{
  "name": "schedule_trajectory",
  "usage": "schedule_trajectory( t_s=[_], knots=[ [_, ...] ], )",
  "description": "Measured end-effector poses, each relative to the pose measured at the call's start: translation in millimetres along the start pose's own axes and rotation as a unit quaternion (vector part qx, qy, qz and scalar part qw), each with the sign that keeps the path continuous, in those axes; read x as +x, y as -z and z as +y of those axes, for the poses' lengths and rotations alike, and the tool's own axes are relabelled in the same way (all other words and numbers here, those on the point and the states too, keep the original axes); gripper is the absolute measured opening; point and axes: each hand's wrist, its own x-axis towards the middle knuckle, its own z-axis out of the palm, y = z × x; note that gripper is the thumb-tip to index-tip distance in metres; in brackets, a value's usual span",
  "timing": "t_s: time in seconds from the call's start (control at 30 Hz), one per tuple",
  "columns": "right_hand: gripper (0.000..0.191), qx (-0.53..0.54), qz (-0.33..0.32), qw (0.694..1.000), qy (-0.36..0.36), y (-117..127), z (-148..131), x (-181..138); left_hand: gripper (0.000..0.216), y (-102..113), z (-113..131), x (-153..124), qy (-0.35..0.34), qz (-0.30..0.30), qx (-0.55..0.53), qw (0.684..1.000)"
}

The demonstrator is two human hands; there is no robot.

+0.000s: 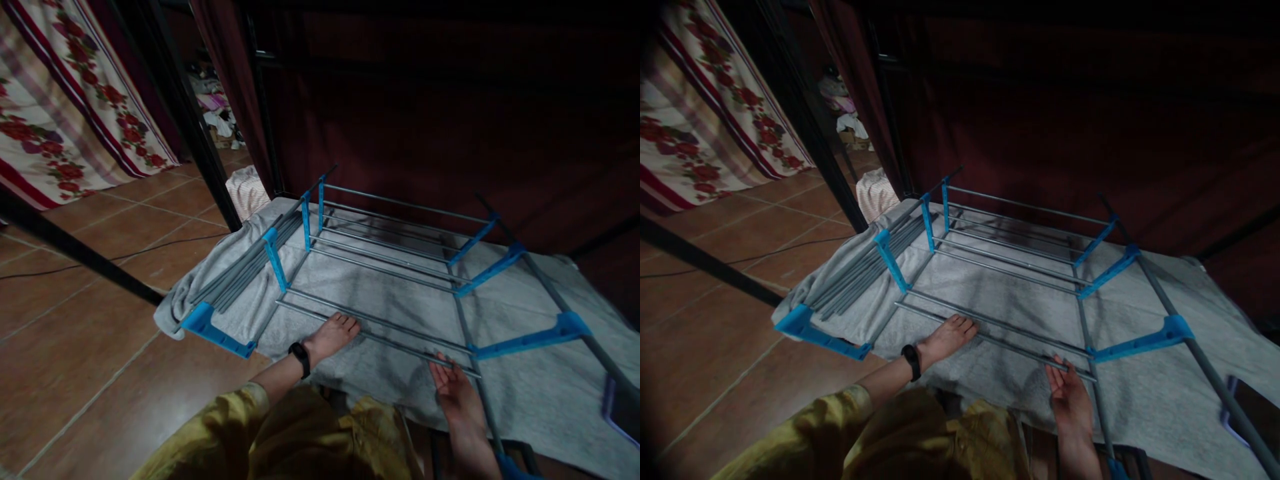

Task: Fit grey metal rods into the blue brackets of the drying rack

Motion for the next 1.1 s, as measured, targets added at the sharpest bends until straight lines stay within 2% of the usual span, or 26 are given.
schedule_trajectory(
  t_s=[0.2,0.33,0.43,0.53,0.67,0.8,0.93,1.1],
  knots=[
    [0.022,0.051,-0.033,0.998,0.030,-0.6,-1.5,-11.1,0.037,-4.7,-3.6,-13.6,0.089,0.004,-0.067,0.994],
    [0.029,0.074,-0.010,0.997,0.023,-11.9,-6.6,-19.1,0.035,-11.1,-12.7,-28.4,0.134,0.033,-0.122,0.983],
    [0.030,0.088,0.001,0.996,0.020,-24.9,-14.6,-24.1,0.027,-12.1,-22.0,-38.0,0.123,0.070,-0.144,0.979],
    [0.029,0.102,-0.029,0.994,0.030,-38.8,-26.0,-26.5,0.026,-10.0,-31.8,-42.4,0.108,0.119,-0.155,0.975],
    [0.029,0.112,-0.053,0.991,0.058,-57.6,-42.2,-20.1,0.026,-7.0,-44.5,-37.9,0.099,0.184,-0.143,0.968],
    [0.029,0.112,-0.045,0.991,0.050,-76.9,-55.2,-2.0,0.027,-4.2,-54.3,-28.0,0.079,0.237,-0.112,0.962],
    [0.026,0.116,0.002,0.993,0.029,-94.2,-64.6,21.7,0.030,1.9,-60.2,-16.6,0.065,0.229,-0.071,0.969],
    [0.016,0.121,0.031,0.992,0.008,-107.3,-71.1,49.8,0.032,12.7,-62.7,6.6,0.080,0.167,-0.033,0.982]
  ],
)
